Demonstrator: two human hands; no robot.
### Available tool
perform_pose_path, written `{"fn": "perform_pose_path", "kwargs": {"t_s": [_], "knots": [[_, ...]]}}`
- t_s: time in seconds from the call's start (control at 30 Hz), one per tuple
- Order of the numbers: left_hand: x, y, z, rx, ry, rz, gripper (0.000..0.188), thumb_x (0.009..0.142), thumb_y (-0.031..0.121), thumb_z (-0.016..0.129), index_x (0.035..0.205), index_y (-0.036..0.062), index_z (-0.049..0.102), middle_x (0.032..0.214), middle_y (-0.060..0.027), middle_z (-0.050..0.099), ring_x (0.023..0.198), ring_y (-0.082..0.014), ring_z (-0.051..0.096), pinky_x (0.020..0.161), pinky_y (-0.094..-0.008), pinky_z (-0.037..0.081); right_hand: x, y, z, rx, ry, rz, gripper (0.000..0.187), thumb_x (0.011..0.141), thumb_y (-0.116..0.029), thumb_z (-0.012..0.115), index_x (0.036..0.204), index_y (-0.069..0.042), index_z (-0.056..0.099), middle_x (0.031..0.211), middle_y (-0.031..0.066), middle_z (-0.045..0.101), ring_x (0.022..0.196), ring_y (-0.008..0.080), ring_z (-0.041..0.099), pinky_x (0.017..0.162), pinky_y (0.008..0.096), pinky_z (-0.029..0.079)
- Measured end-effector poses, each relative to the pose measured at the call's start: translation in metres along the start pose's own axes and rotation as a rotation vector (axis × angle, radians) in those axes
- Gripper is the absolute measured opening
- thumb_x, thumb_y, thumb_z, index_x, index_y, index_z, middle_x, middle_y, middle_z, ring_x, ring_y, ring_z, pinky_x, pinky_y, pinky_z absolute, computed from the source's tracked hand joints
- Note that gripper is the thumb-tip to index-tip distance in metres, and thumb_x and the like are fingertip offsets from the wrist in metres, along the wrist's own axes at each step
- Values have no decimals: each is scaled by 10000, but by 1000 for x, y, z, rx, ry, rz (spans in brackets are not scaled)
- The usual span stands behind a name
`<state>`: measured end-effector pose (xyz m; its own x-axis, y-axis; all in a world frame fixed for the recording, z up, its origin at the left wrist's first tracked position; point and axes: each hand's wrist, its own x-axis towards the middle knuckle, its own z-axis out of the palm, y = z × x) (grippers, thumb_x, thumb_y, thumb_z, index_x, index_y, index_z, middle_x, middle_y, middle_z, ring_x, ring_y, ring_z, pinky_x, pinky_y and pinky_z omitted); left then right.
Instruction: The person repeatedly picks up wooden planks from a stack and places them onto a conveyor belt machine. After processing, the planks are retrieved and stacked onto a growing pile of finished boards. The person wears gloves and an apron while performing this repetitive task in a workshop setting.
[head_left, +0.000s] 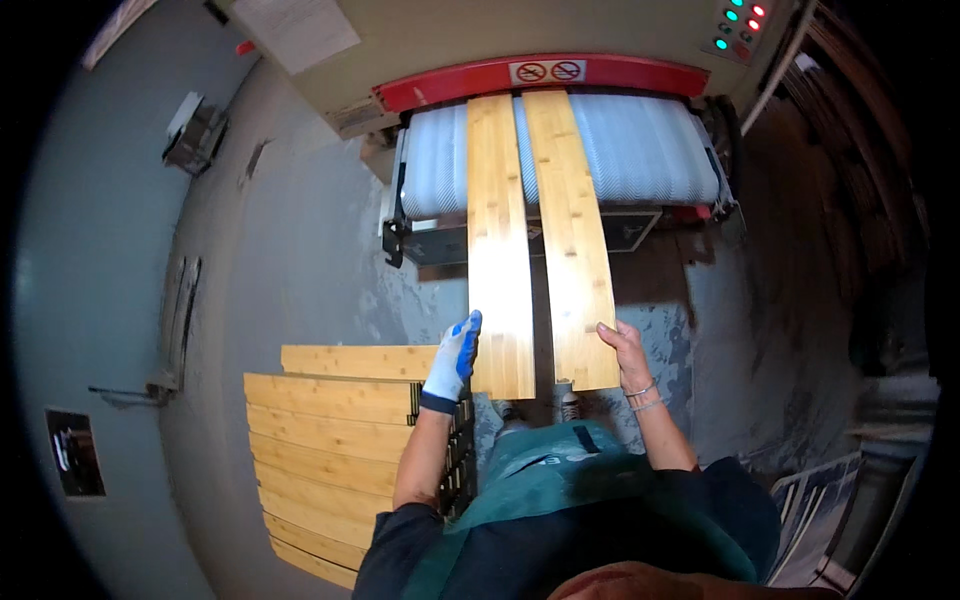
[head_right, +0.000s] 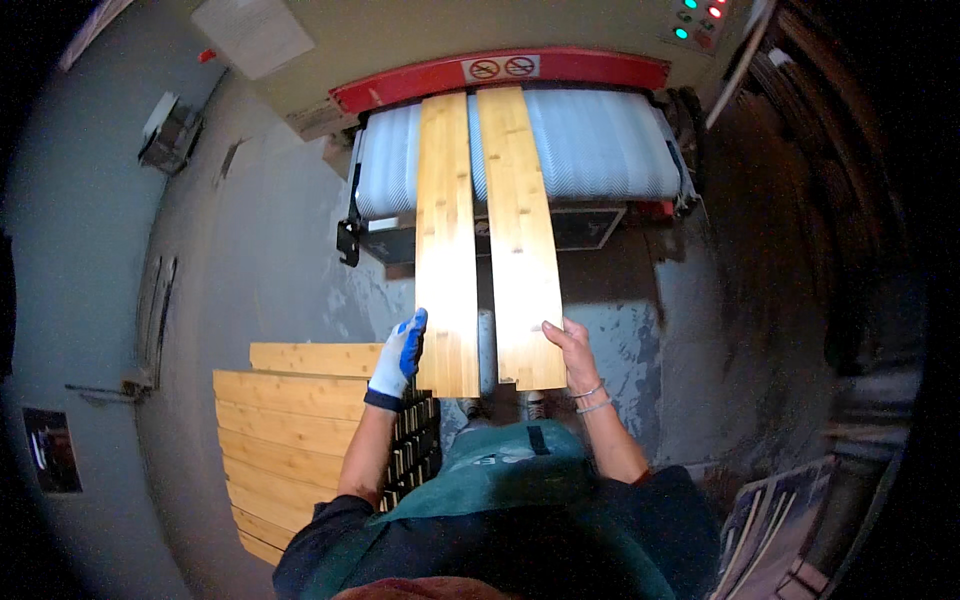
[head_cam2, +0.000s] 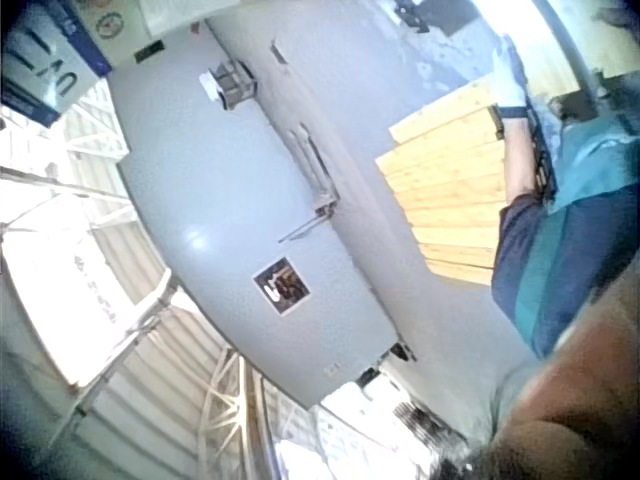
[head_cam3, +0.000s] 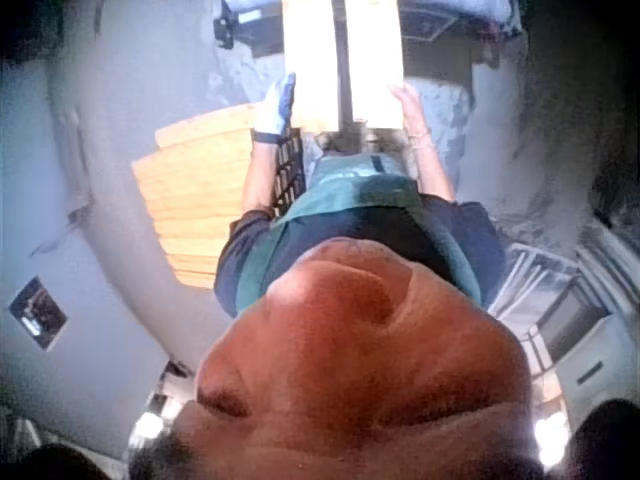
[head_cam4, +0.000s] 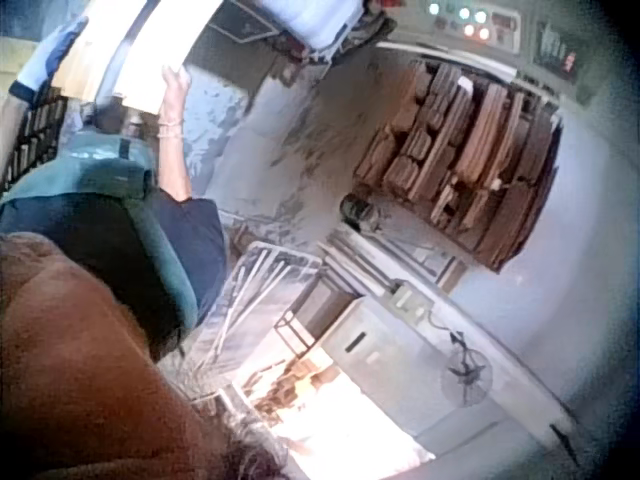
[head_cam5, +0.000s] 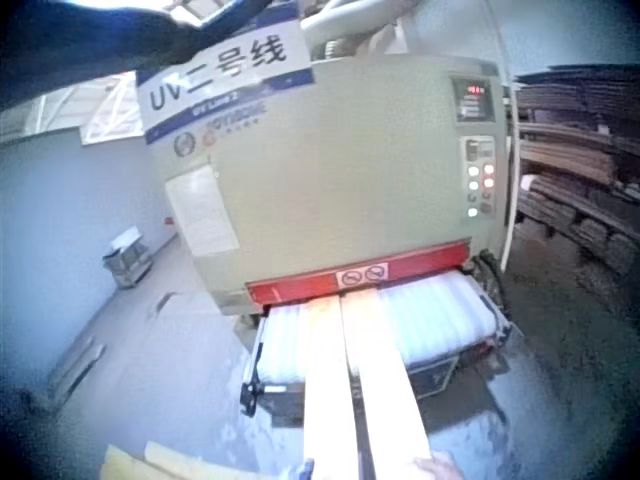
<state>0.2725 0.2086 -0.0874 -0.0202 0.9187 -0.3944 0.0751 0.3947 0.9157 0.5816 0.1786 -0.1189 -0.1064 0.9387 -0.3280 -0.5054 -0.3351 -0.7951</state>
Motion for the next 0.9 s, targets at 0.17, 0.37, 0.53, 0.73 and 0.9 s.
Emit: {"fn": "perform_pose_path", "kwargs": {"t_s": [0.17, 0.37, 0.53, 0.73, 0.9], "knots": [[26, 2, -12, 35, -48, 48, 483, 996, 470, 500, 671, 113, 531, 557, 84, 354, 511, -53, 309, 463, -285, 241, 26, -6, 4, -3, -23, 21, 293, 940, -152, 590, 1134, 66, 614, 1043, 116, 688, 899, 182, 683, 825, 292, 550], [60, -1, -21, -29, -150, 112, 477, 1004, 490, 474, 856, 66, 636, 667, 43, 493, 601, -61, 415, 538, -268, 348, 64, 9, -13, 30, -1, 71, 328, 964, -207, 576, 1158, 54, 617, 1105, 126, 677, 961, 214, 674, 871, 334, 544], [68, 10, -23, -281, -199, 131, 518, 1037, 448, 411, 1069, -10, 651, 923, -20, 681, 841, -99, 607, 770, -260, 478, 83, 8, -35, 210, -16, 80, 399, 982, -245, 560, 1266, 36, 563, 1254, 133, 626, 1135, 241, 610, 1000, 375, 473], [106, -65, -25, -751, -256, 134, 565, 1046, 460, 354, 1215, -19, 602, 1103, -89, 691, 987, -149, 639, 901, -286, 486, 104, -6, -46, 194, -79, 42, 538, 982, -420, 539, 1303, 12, 540, 1291, 129, 605, 1177, 264, 577, 1034, 380, 436], [55, -121, -27, -1089, -190, -131, 599, 1026, 479, 387, 1332, -21, 510, 1324, -145, 574, 1146, -255, 591, 1007, -390, 443, 121, 24, -37, 176, 231, -71, 575, 979, -510, 477, 1329, -56, 525, 1284, 116, 607, 1152, 291, 594, 987, 441, 493]]}}
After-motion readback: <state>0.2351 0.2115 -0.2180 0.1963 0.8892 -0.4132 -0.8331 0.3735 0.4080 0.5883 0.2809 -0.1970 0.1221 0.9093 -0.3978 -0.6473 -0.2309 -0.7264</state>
